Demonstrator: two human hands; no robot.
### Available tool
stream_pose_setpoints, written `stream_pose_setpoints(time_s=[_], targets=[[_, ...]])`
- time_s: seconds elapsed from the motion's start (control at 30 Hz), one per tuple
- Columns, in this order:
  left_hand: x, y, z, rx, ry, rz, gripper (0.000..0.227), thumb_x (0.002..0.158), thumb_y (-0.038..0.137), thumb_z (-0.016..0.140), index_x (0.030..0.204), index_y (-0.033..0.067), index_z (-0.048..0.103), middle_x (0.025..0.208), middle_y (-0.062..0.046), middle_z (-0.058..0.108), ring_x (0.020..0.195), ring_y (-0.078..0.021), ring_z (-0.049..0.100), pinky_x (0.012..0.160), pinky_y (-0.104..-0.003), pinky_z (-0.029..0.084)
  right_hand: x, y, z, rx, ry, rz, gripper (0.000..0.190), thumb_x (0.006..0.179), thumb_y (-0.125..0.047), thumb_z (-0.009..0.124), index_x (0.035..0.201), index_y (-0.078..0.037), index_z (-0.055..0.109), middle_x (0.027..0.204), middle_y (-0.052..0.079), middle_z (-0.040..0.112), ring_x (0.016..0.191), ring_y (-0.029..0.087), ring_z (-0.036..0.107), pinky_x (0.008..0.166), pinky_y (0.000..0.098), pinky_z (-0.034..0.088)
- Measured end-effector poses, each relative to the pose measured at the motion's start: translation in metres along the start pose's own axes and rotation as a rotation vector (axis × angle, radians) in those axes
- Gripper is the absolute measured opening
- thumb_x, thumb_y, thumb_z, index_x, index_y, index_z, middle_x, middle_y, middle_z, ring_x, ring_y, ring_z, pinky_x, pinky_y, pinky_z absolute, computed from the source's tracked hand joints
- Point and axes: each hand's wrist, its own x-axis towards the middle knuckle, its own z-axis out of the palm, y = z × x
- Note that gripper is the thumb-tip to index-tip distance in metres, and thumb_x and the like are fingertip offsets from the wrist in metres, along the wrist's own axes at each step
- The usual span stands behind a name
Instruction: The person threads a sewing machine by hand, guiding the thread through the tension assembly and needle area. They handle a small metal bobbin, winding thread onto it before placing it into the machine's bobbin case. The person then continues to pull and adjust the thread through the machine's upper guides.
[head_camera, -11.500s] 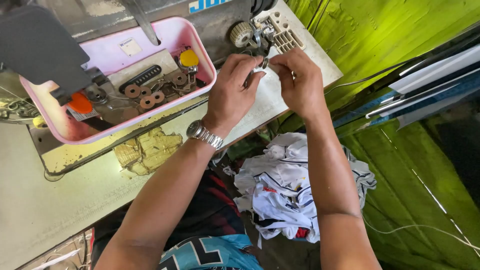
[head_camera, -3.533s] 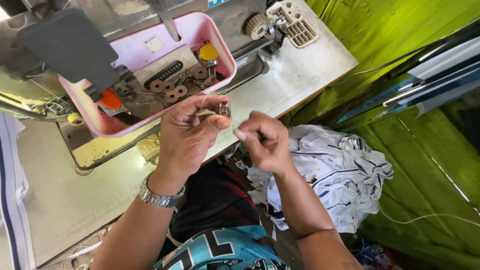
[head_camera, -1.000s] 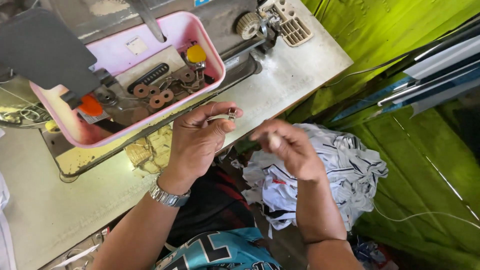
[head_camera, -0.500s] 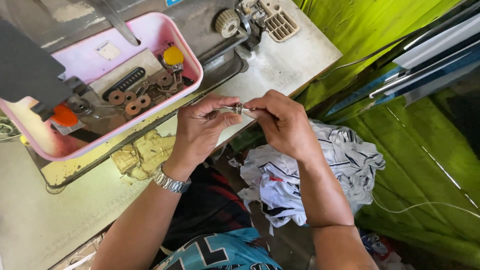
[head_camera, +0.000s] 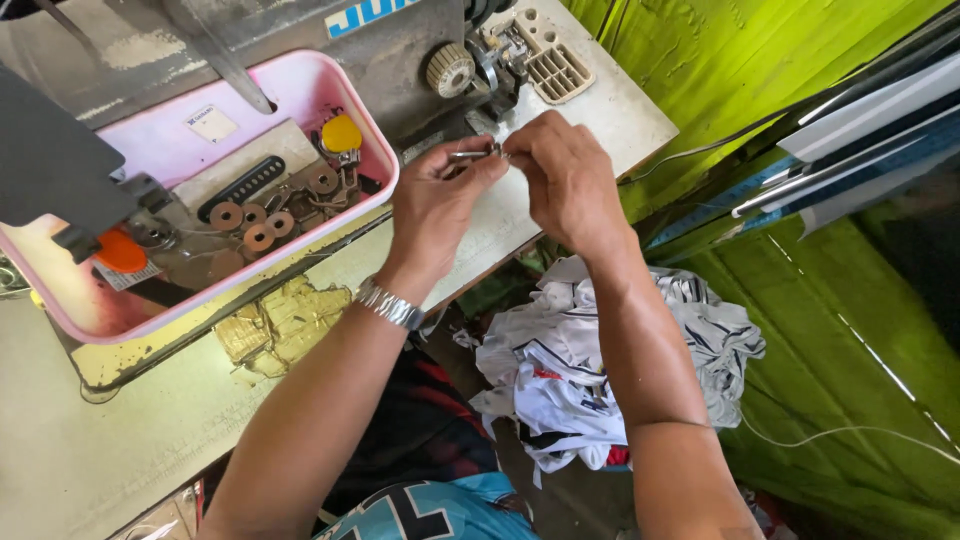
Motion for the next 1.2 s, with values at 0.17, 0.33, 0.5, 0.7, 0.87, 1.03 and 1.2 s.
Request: stream_pose_setpoints(time_s=[0.17,0.33,0.5,0.7,0.87,1.03,1.2], targets=[[0.028,0.008,0.028,-0.158,0.176,-0.162,0.029,0.076,0.01,0.083,0.104,0.0059,0.076,0.099,-0.011,0.08,0.095,-0.0159,0.074,0.087,-0.028,0.064,0.018,0.029,-0.005,0.033,-0.078,-0.018,0.013,0.106,0.008,0.047,0.106,-0.003,0.055,0.097,0.013,0.058,0.082,0.031,0.054,0.065,0.0408,0.041],[0.034,0.014,0.036,-0.192,0.24,-0.189,0.039,0.073,0.027,0.083,0.107,0.0095,0.074,0.117,-0.006,0.075,0.106,-0.017,0.07,0.081,-0.03,0.056,0.037,0.048,-0.004,0.129,-0.033,0.054,0.014,0.109,0.003,0.044,0.103,-0.006,0.052,0.097,0.01,0.053,0.079,0.025,0.049,0.069,0.0382,0.041],[0.028,0.017,0.03,-0.435,0.063,-0.254,0.05,0.093,0.034,0.059,0.134,0.0058,0.061,0.125,-0.012,0.072,0.042,-0.0031,0.041,0.039,-0.017,0.031,0.051,0.063,0.002,0.182,-0.003,0.044,0.015,0.109,0.003,0.044,0.099,-0.006,0.051,0.092,0.008,0.05,0.08,0.022,0.045,0.072,0.0359,0.039],[0.028,0.007,0.029,-0.446,0.095,-0.24,0.041,0.095,0.03,0.06,0.13,0.0077,0.064,0.124,-0.009,0.073,0.043,-0.0034,0.04,0.041,-0.017,0.031,0.058,0.066,0.008,0.179,0.037,0.022,0.017,0.106,0.007,0.045,0.096,-0.005,0.051,0.09,0.008,0.052,0.078,0.021,0.047,0.068,0.0344,0.041],[0.029,-0.003,0.025,-0.365,0.071,-0.211,0.039,0.098,0.03,0.057,0.128,0.008,0.065,0.123,-0.01,0.074,0.043,-0.0032,0.039,0.041,-0.017,0.033,0.066,0.074,0.011,0.191,0.072,-0.024,0.015,0.109,0.002,0.045,0.098,-0.004,0.053,0.089,0.008,0.05,0.077,0.021,0.045,0.083,0.0396,0.042],[0.03,-0.002,0.02,-0.287,0.002,-0.175,0.031,0.102,0.024,0.054,0.126,0.0075,0.067,0.12,-0.012,0.075,0.043,-0.0014,0.042,0.04,-0.014,0.037,0.075,0.082,0.015,0.167,0.092,-0.053,0.009,0.109,-0.004,0.055,0.1,-0.005,0.057,0.09,0.007,0.055,0.077,0.021,0.045,0.069,0.0353,0.038],[0.032,-0.013,0.01,-0.118,-0.121,-0.075,0.038,0.102,0.031,0.052,0.125,0.0045,0.066,0.106,-0.007,0.075,0.043,-0.0031,0.039,0.04,-0.017,0.033,0.079,0.098,0.028,0.176,0.153,-0.159,0.017,0.111,-0.011,0.053,0.098,-0.002,0.06,0.087,0.009,0.058,0.077,0.023,0.051,0.07,0.0371,0.042]])
